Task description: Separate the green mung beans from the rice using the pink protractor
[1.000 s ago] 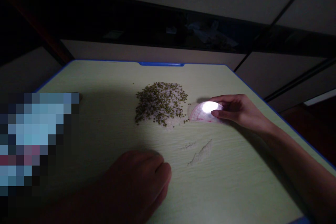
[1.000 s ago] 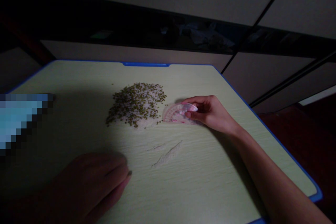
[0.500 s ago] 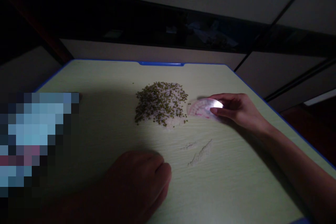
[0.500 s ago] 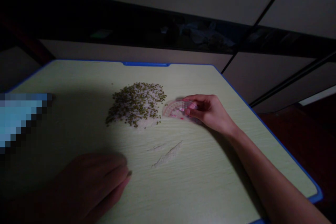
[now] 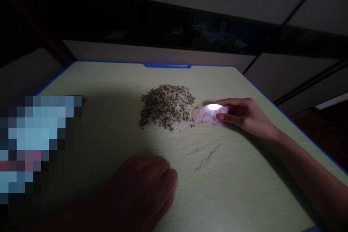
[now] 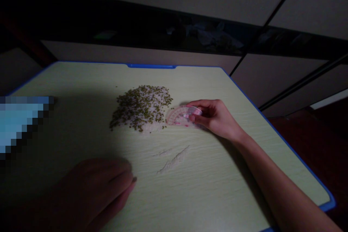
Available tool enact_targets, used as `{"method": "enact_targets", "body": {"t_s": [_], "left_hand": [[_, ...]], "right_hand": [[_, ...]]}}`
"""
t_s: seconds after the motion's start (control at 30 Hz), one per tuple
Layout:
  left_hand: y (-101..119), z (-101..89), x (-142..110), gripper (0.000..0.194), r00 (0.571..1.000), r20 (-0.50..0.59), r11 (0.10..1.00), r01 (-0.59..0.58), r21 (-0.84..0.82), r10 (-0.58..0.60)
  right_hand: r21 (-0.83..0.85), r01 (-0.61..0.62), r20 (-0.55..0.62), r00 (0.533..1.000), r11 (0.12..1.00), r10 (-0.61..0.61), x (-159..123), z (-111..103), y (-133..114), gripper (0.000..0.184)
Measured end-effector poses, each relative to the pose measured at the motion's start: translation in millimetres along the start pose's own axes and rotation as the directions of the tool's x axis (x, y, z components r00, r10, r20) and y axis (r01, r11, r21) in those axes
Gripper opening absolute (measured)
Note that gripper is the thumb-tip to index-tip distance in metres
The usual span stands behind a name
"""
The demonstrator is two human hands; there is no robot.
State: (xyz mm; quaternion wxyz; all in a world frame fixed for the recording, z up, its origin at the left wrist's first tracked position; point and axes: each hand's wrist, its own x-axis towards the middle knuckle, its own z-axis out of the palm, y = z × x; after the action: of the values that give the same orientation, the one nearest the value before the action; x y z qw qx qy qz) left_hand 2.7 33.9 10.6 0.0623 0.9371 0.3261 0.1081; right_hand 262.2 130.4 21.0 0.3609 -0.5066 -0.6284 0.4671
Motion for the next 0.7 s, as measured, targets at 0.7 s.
{"method": "enact_targets", "body": {"t_s": [0.7], "left_hand": [[-0.5, 0.9, 0.9, 0.020, 1.000, -0.021, 1.000, 0.006, 0.004, -0.006]], "right_hand": [[-0.025, -0.069, 0.068, 0.995, 0.997, 0.071, -3.5, -0.7, -2.0, 0.026]]}}
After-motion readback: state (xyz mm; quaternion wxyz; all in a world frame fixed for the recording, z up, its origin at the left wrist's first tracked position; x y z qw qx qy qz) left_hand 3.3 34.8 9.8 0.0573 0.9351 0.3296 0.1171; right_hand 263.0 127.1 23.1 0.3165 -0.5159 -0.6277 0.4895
